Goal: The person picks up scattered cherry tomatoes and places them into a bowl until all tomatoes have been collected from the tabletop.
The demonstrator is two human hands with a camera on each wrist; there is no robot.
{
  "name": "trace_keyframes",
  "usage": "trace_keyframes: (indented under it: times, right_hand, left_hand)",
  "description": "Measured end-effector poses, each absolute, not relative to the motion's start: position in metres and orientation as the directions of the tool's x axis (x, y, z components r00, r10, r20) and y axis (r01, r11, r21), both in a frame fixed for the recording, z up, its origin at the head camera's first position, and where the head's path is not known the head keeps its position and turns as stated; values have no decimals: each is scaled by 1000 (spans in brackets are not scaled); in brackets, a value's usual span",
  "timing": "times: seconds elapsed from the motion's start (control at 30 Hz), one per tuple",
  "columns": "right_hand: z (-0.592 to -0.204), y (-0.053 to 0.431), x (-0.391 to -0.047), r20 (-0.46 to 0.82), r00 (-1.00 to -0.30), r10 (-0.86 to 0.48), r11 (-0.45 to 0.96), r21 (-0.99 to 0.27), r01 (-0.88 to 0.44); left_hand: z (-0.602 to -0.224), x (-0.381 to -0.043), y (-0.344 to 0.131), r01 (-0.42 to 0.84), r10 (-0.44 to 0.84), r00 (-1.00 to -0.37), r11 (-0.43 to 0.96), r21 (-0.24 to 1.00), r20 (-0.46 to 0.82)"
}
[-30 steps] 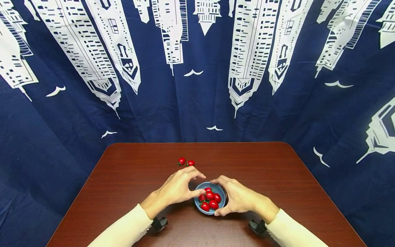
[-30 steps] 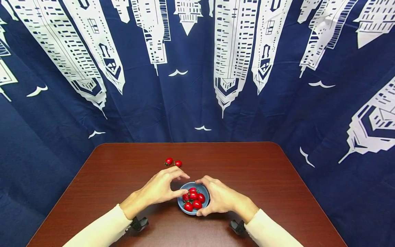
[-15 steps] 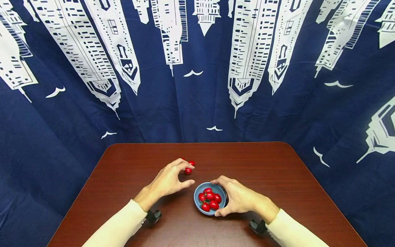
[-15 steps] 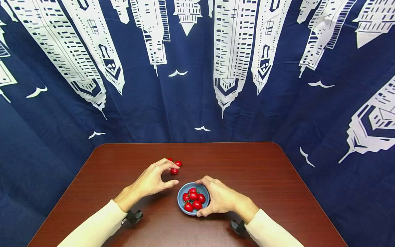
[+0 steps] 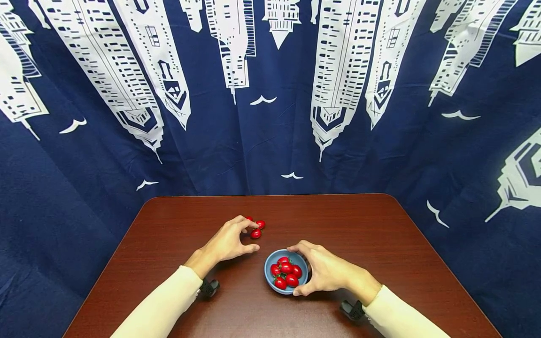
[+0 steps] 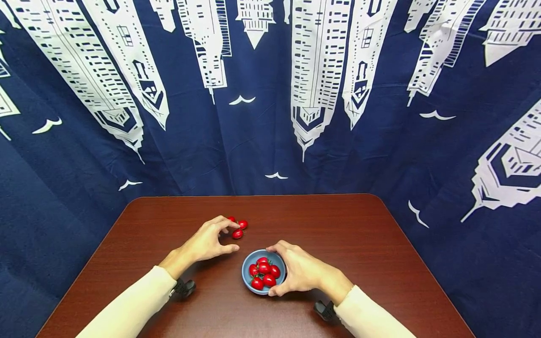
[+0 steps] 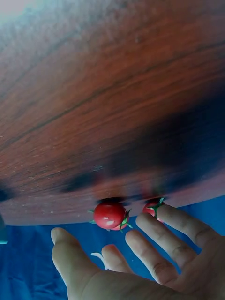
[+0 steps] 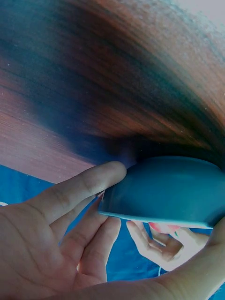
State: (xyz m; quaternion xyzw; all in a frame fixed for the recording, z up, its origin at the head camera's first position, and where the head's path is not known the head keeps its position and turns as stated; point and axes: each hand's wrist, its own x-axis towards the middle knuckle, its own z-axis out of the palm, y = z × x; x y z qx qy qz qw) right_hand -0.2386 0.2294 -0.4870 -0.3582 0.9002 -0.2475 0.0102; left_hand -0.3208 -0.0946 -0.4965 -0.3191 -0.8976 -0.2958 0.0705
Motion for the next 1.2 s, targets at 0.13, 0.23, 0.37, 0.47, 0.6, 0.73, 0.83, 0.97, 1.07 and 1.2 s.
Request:
trace_keyframes:
  times: [0.13,0.23,0.37,0.47,0.6,0.73,0.83,0.97,1.07,1.2]
  right_hand:
    - [-487,229,-238,152,-746,-648,624,-456,-635]
    - [-487,229,-238,153,-748,-646,626,-454,-634]
    - [-486,229,-239,156,-747,-647,627,-449,-637]
    - [-485,229,-239,158,-745,-648,623,-452,-638]
    - [-485,229,-239,160,-743,-650,619,-457,-639]
    - [-485,229,-239,158,-742,-651,620,-454,-640]
    - [-485,229,-238,158,-742,-651,621,-451,-641]
    - [-485,229,-238,156,-745,-649,624,-452,-638]
    - [-485,230,-238,155,-746,-648,622,-457,-636]
    - [-485,230,-238,159,-743,-650,617,-459,-639]
  left_hand:
    - [-500,-327,-92,616,545,-783,610,498,302]
    - [-501,-332,-90,613,551,-784,618,492,286]
    - [-502,-335,-89,625,568,-775,624,469,277]
    - [-502,-337,-90,630,576,-770,617,471,275]
    - [-501,-339,-89,644,585,-758,600,475,288]
    - [-500,-340,-87,656,600,-747,590,471,288]
    - [-500,-340,-86,646,604,-751,587,487,268]
    - [-502,-340,-85,632,605,-757,580,514,248]
    - [-502,-340,-85,630,603,-758,577,520,250]
    - [-502,-339,-86,616,584,-772,591,521,250]
